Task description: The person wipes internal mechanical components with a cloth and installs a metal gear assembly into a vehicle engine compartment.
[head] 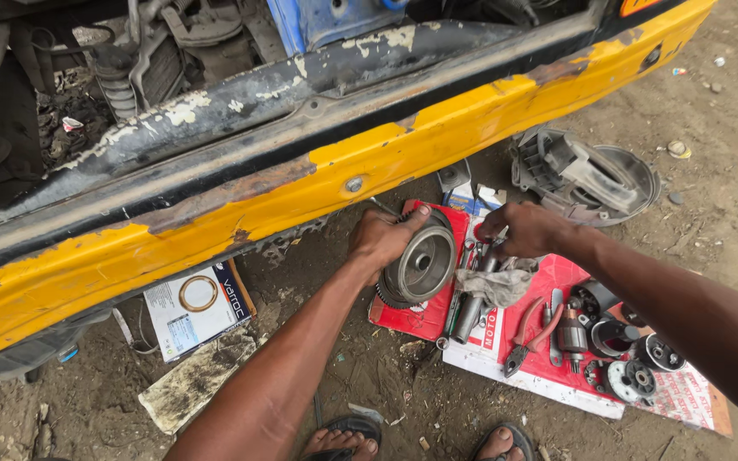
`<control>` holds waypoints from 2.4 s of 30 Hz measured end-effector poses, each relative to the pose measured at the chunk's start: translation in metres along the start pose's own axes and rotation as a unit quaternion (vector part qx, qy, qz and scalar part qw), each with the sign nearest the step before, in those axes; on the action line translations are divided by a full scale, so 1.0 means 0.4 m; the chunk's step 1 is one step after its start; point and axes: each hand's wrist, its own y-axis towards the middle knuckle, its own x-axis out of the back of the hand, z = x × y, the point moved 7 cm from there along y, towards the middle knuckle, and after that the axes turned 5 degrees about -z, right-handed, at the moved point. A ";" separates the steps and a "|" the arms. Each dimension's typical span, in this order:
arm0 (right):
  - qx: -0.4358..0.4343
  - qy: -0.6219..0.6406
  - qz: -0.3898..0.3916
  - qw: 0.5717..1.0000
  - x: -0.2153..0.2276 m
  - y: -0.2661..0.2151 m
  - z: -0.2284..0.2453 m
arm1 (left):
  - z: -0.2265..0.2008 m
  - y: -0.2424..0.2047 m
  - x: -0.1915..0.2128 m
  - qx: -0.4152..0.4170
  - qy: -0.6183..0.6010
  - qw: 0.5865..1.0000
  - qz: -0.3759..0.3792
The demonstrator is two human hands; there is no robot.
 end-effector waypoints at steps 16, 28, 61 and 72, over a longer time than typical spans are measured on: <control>0.097 0.127 -0.011 0.987 0.258 -0.293 0.266 | -0.185 -0.204 0.025 -0.135 -0.026 0.985 0.105; 0.209 -0.159 -0.272 0.926 0.688 -0.498 0.608 | -0.457 -0.397 0.383 -0.354 -0.024 0.935 -0.019; 0.455 -0.380 -0.292 0.750 0.744 0.020 1.120 | -0.382 0.021 0.849 -0.063 0.044 0.997 0.010; 0.290 -0.377 -0.248 0.844 0.785 0.058 1.101 | -0.321 0.115 0.758 0.018 -0.095 0.995 -0.036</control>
